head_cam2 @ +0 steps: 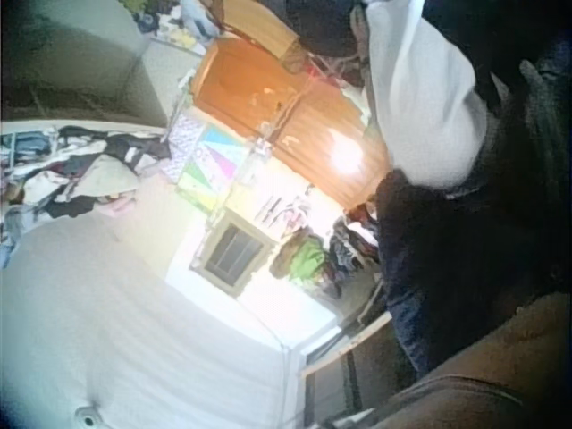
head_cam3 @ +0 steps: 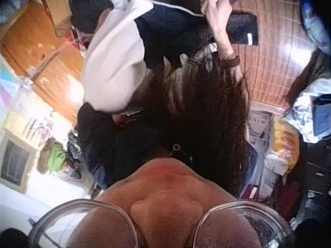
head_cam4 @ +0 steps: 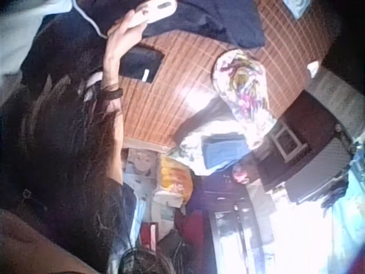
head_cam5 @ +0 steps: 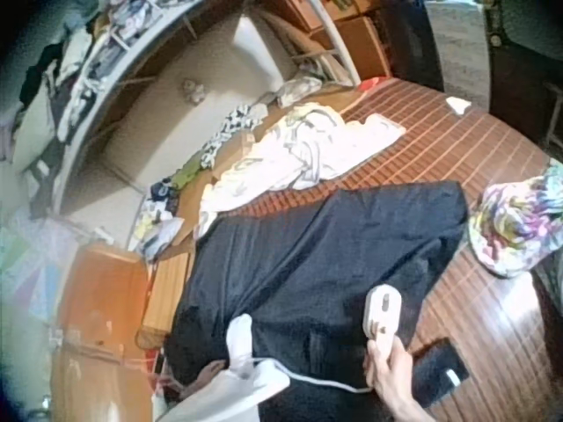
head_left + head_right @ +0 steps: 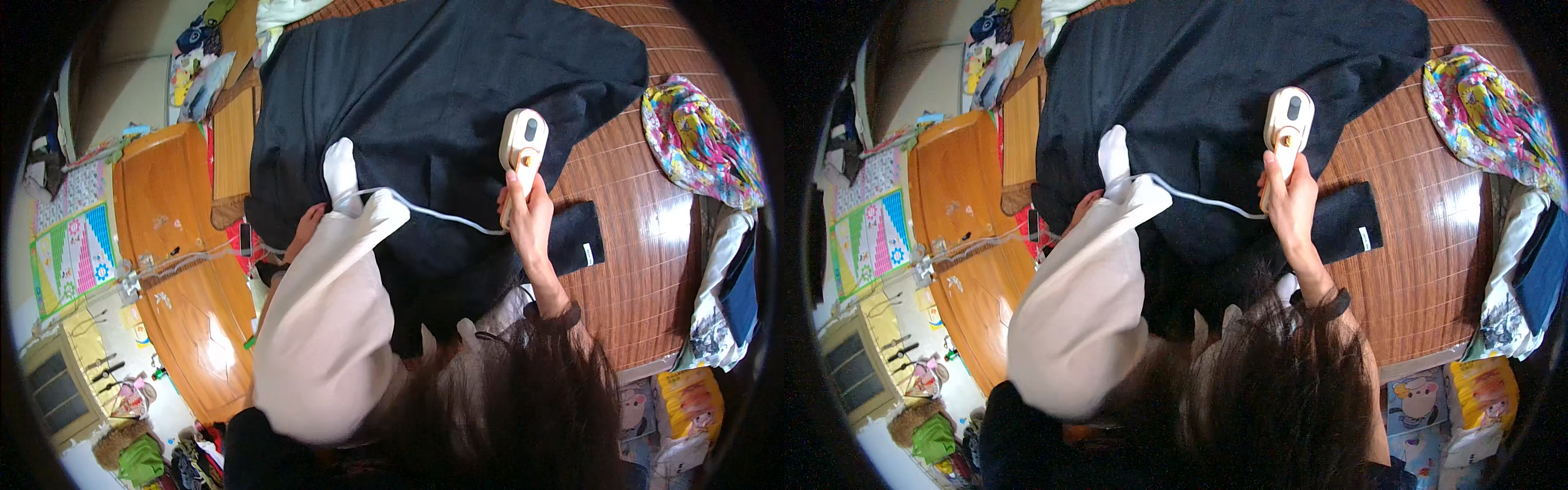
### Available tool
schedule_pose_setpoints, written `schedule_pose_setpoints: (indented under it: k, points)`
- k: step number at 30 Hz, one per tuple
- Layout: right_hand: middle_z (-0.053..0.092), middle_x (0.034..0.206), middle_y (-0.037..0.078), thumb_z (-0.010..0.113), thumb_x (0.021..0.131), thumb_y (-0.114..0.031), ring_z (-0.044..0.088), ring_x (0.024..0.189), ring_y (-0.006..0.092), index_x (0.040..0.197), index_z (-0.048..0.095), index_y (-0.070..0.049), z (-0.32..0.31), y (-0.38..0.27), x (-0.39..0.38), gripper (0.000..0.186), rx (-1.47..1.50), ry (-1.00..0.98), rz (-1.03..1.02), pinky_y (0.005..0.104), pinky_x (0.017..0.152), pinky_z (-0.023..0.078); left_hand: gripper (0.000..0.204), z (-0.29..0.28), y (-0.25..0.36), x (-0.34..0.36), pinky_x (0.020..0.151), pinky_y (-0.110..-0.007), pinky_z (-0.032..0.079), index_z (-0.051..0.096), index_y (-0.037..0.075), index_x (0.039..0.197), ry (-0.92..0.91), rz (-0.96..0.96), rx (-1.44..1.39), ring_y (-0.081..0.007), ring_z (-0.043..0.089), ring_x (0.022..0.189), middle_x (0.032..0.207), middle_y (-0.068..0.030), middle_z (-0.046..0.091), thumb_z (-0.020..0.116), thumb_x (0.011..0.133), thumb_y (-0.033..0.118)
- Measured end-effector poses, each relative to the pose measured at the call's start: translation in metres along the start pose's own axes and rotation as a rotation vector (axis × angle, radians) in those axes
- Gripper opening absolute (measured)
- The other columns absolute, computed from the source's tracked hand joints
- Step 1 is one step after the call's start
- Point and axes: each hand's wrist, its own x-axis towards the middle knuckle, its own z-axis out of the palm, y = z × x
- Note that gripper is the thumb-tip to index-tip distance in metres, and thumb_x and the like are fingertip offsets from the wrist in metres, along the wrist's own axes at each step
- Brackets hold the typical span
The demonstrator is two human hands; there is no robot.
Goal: The person uses a handheld steam iron to press a dark garment laid out on a bed. They move the iron across the fabric while smoothing it with their other hand, occasionally adjusting the garment's position to reach different areas.
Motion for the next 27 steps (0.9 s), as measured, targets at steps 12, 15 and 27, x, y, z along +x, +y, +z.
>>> schedule_pose_setpoints:
  k: [12, 15, 27]
  points:
    - [0.065, 0.074, 0.003, 0.054, 0.11, -0.041, 0.062, 0.06, 0.0094, 0.117, 0.061, 0.001, 0.027, -0.031, 0.018, 0.043, -0.079, -0.137, -0.099, 0.0257, 0.054, 0.049, 0.053, 0.02, 0.085, -0.001, 0.11, -0.042, 0.048, 0.041, 0.008, 0.151, -0.249, 0.108, 0.383, -0.0378, 0.056, 0.135, 0.153, -0.0249, 0.049, 0.061, 0.104, 0.019]
    - [0.063, 0.075, 0.002, 0.052, 0.111, -0.042, 0.061, 0.061, 0.0086, 0.122, 0.06, 0.001, 0.018, -0.026, 0.017, 0.045, -0.11, -0.135, -0.091, 0.0247, 0.054, 0.049, 0.057, 0.024, 0.051, -0.002, 0.118, -0.045, 0.039, 0.035, 0.004, 0.152, -0.388, -0.213, 0.181, -0.0417, 0.049, 0.142, 0.155, -0.028, 0.048, 0.057, 0.104, 0.024]
    - [0.073, 0.081, 0.008, 0.065, 0.106, -0.035, 0.072, 0.075, 0.0155, 0.11, 0.062, 0.003, 0.025, -0.007, -0.002, 0.038, -0.066, -0.157, -0.05, 0.0295, 0.069, 0.056, 0.061, 0.005, -0.003, -0.053, 0.117, -0.044, 0.041, 0.041, 0.014, 0.158, -0.515, 0.186, 0.794, -0.0374, 0.042, 0.148, 0.159, -0.0171, 0.047, 0.06, 0.1, 0.024]
